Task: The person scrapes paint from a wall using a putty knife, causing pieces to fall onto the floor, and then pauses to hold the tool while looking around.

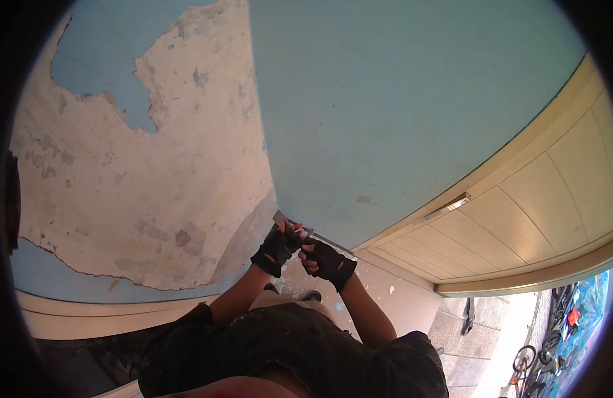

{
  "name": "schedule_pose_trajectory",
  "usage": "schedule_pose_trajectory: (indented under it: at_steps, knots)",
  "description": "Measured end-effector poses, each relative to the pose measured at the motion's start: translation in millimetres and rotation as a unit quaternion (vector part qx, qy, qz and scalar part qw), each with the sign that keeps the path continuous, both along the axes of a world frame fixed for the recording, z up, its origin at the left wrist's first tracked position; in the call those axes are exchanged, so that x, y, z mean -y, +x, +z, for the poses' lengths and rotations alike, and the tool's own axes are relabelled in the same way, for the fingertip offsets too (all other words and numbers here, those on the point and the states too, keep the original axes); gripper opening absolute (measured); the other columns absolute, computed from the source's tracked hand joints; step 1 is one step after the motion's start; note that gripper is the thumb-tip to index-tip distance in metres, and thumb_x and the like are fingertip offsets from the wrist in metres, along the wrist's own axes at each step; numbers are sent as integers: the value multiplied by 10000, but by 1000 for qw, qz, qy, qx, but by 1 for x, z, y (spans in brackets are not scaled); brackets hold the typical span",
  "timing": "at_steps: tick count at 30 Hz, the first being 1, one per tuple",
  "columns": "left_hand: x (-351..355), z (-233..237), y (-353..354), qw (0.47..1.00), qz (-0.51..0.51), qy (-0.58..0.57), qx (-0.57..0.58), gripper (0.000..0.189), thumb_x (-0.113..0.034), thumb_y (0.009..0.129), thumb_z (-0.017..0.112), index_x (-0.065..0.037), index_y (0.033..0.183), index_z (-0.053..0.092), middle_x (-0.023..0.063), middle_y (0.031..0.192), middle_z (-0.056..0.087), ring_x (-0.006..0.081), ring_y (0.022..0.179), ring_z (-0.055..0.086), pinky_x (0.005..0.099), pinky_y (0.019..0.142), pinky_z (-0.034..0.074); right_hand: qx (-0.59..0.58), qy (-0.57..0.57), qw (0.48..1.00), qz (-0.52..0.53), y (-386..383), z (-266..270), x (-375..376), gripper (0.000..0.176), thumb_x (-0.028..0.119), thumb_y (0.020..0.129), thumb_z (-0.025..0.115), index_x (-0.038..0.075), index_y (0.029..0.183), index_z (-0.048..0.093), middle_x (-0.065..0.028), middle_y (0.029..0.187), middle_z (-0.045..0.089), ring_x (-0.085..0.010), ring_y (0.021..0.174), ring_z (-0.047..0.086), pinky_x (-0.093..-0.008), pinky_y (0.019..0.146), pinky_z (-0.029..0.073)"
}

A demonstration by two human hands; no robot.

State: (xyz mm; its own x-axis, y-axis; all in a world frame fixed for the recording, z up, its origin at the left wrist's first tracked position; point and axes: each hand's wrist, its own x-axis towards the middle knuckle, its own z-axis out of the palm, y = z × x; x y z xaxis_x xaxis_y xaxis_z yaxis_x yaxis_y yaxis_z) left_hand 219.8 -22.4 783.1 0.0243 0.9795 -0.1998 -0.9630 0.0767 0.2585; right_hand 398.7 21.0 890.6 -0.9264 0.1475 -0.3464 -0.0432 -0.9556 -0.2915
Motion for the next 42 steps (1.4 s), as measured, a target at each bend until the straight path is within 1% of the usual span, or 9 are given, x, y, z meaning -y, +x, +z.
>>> schedule_pose_trajectory:
  at_steps: [2, 13, 17, 19, 21, 23, 25, 34, 42]
  knots:
    - [-3, -22, -8, 984, -60, -21, 168, 487, -394, 974, 419, 20, 1228, 446, 138, 1210, 519, 256, 1045, 514, 421, 915, 457, 9, -6, 1000, -18, -6, -12, 8, 132, 136, 922, 509, 144, 1030, 434, -20, 739, 496, -67, 484, 377, -190, 402, 316]
    - [21, -26, -51, 956, 189, -203, 94, 411, -421, 987, 310, -89, 1130, 504, 58, 1040, 601, 237, 958, 545, 389, 844, 445, 155, 283, 942, 93, -97, -15, -13, 333, 266, 916, 565, 139, 1222, 528, 24, 674, 498, -55, 494, 386, -209, 448, 338]
    - [26, -23, -71, 914, 317, -213, 135, 452, -452, 958, 309, -98, 1187, 473, 56, 1167, 579, 228, 1063, 523, 418, 935, 395, -78, 861, 470, 180, -151, -34, -75, 396, 296, 869, 617, 81, 1201, 593, -102, 802, 643, -196, 616, 577, -325, 651, 481]
    - [32, 1, -67, 894, 353, -225, 158, 493, -446, 959, 296, -83, 1267, 421, 81, 1310, 482, 239, 1153, 469, 415, 964, 368, -119, 835, 431, 321, -182, -4, -103, 387, 303, 869, 604, 79, 1184, 602, -138, 826, 652, -218, 639, 598, -316, 684, 487]
    - [22, 12, -71, 876, 393, -219, 173, 518, -444, 959, 289, -75, 1307, 395, 93, 1381, 434, 245, 1198, 441, 414, 978, 355, 23, 764, 533, 363, -201, 46, -110, 352, 255, 872, 581, 74, 1174, 605, -157, 822, 645, -244, 626, 595, -330, 656, 486]
    - [22, 10, -58, 861, 431, -213, 169, 515, -428, 969, 272, -81, 1337, 373, 94, 1407, 410, 250, 1228, 411, 427, 993, 332, -52, 886, 403, 224, -224, 16, -137, 370, 236, 868, 584, 79, 1203, 592, -110, 908, 663, -185, 703, 606, -295, 697, 490]
    - [21, 13, -47, 837, 469, -218, 178, 512, -420, 976, 263, -88, 1355, 359, 93, 1402, 414, 249, 1230, 408, 439, 1002, 321, -9, 741, 597, 308, -226, 41, -142, 410, 145, 851, 582, 74, 1254, 557, -30, 771, 610, -99, 649, 540, -261, 675, 469]
    - [30, -52, 57, 793, 527, -260, 162, 435, -297, 942, 378, -99, 1330, 386, 70, 1408, 405, 243, 1274, 376, 446, 995, 331, 116, 449, 769, 440, -155, -82, -127, 480, 144, 942, 372, 86, 1415, 315, -35, 697, 552, -78, 453, 435, -217, 386, 345]
    - [4, -128, 84, 831, 412, -311, 209, 347, -312, 949, 472, -75, 1202, 462, 106, 1162, 519, 268, 1122, 501, 388, 840, 489, 216, 388, 731, 518, -106, -131, -86, 422, 188, 960, 400, 109, 1374, 381, -50, 781, 578, -87, 488, 481, -207, 393, 345]
